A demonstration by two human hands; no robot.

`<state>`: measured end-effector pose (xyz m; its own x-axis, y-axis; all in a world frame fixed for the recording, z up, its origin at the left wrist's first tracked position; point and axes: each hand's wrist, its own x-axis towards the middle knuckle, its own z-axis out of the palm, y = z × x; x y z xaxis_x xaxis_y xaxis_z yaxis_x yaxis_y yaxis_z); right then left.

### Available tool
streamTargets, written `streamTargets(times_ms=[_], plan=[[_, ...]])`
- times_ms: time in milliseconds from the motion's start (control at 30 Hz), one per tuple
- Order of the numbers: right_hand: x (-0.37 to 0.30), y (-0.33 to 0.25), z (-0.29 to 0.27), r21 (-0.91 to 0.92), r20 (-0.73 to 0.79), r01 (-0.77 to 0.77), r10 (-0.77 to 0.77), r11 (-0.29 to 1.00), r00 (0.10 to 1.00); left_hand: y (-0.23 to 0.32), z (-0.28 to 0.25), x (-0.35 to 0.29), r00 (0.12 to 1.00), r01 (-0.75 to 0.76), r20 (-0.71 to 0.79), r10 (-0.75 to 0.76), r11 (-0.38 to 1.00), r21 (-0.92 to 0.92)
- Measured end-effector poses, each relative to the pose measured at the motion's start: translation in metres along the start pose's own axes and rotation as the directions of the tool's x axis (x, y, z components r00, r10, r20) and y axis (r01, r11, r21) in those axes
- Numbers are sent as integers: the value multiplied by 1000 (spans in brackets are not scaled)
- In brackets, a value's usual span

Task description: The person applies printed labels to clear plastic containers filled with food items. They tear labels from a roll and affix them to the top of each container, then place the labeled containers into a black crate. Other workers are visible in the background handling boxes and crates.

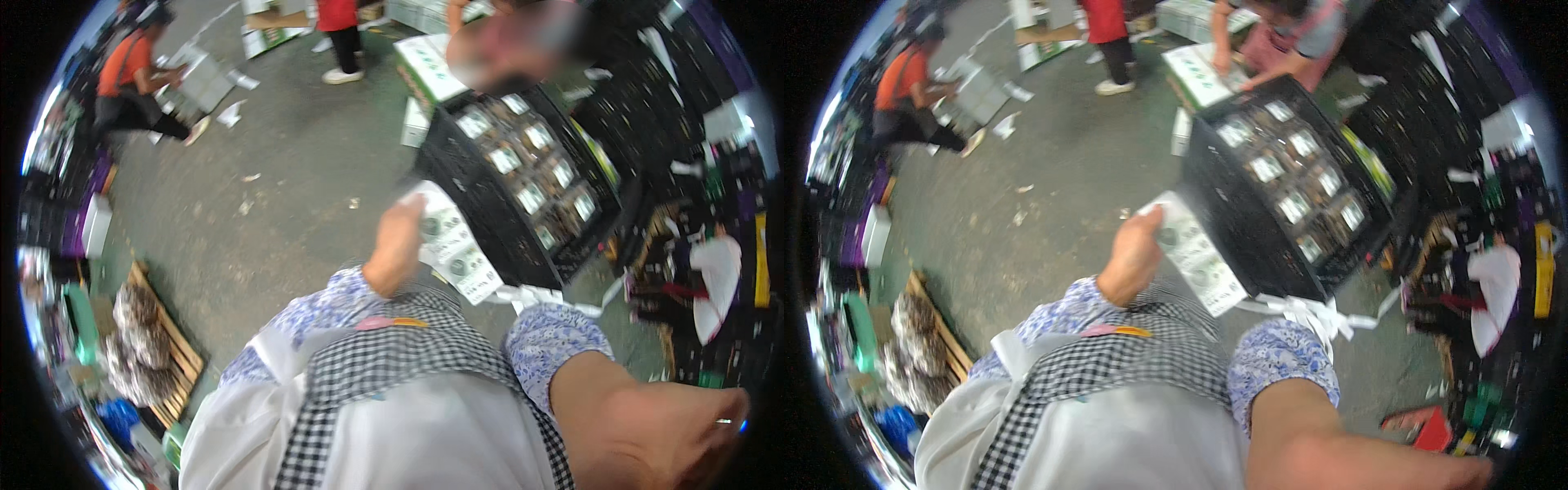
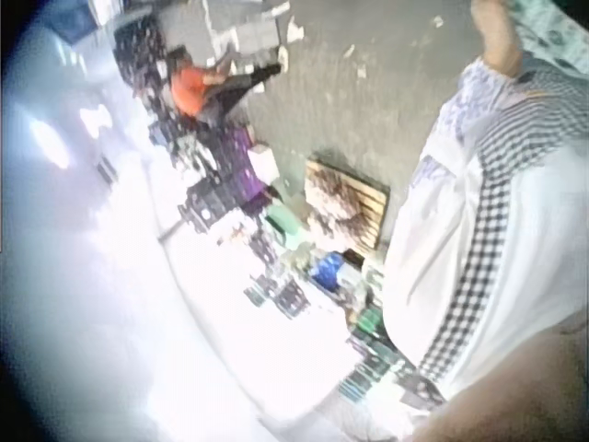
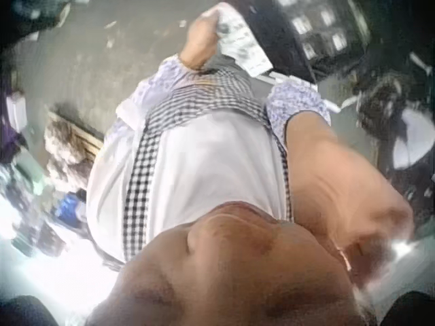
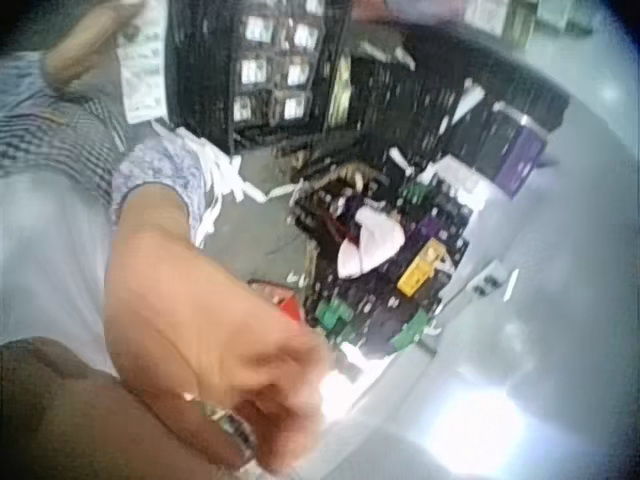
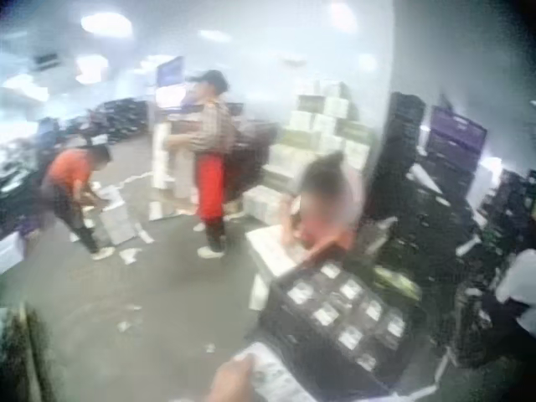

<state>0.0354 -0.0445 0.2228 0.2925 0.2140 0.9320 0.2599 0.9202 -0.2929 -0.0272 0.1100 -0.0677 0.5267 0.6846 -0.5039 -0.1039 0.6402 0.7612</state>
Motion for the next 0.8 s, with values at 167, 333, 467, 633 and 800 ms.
streamTargets(times_ms=[167,333,467,633,800], plan=[[-63,81,52,-193,641,-761,667,619,380,22,-10,-8,991,-30,-125,50,987,159],[-140,131,94,-240,908,-889,415,390,-63,-36,-17,36,999,-33,-38,36,997,67],[-164,134,104,-53,944,-948,326,315,56,-29,-50,28,789,-606,557,258,180,775],[-178,125,87,39,784,-937,571,347,244,11,-58,40,986,-130,142,90,943,307],[-205,149,24,-272,359,-818,842,507,403,127,-81,40,816,-537,323,479,420,732]])
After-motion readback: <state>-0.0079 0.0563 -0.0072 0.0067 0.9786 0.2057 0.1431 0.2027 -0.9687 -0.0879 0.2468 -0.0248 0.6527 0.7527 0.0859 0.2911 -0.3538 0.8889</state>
